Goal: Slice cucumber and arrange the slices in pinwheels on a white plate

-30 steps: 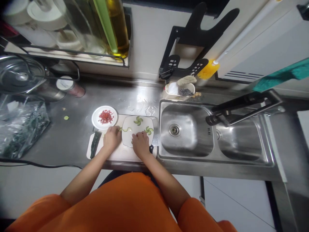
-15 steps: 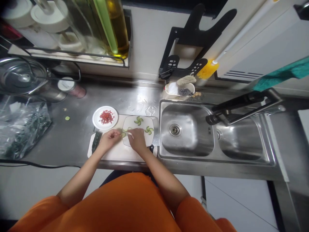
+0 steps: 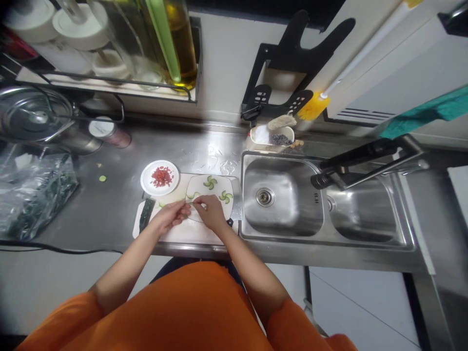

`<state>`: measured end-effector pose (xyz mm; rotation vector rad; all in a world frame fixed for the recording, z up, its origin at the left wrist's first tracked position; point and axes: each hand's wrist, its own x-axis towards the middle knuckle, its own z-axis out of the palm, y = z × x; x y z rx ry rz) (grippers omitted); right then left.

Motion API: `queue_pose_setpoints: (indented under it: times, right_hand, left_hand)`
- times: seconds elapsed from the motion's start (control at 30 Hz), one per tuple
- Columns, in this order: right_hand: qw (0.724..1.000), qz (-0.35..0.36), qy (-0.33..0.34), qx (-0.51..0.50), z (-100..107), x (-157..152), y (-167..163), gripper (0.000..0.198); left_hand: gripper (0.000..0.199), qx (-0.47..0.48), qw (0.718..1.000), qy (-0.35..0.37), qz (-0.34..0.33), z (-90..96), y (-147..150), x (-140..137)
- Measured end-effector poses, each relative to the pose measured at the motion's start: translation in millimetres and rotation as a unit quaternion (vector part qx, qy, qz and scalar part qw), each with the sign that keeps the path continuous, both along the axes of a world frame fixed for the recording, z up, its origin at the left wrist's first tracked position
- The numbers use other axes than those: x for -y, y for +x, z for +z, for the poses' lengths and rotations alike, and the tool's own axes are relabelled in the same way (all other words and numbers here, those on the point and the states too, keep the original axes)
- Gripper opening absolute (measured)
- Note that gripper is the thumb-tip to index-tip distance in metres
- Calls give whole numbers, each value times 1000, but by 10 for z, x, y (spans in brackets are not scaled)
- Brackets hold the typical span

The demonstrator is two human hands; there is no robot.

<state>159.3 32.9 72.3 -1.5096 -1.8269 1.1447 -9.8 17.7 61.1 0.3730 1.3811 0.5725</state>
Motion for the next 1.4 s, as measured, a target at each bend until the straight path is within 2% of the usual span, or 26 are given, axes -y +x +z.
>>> queue_pose_setpoints:
  times: [0.1, 0.2, 0.33, 0.47, 0.53, 0.67, 0.93, 1.07, 1.4]
  right_hand:
    - [998, 37, 42, 11, 11, 25, 24, 10]
    - [998, 35, 45, 21, -7, 53, 38, 9]
    - [998, -41, -36, -38, -97, 77, 16, 11]
    - [979, -122, -140, -85, -242, 56, -64, 15]
    - [973, -151, -157, -74, -313, 25, -113, 14]
    - [971, -175, -163, -24, -415, -60, -200, 12]
    - [966, -154, -197, 63, -461, -187, -287, 19]
    - [963, -140, -204, 108, -454, -211, -300, 20]
    - [961, -107, -162, 198, -429, -230, -331, 20]
  left_hand:
    - [38, 52, 998, -35, 15, -5, 38, -31]
    - [31, 83, 996, -22, 34, -5, 56, -75]
    - [39, 37, 998, 24, 45, -22, 35, -141]
    - [39, -80, 991, 103, -11, -53, -1, -244]
    - [31, -152, 974, 160, -57, -75, -18, -308]
    - [20, -278, 915, 247, -159, -130, -46, -428]
    - [19, -363, 823, 340, -275, -187, -45, -549]
    - [19, -380, 798, 352, -308, -188, -28, -567]
    - [21, -412, 761, 371, -338, -183, -11, -580]
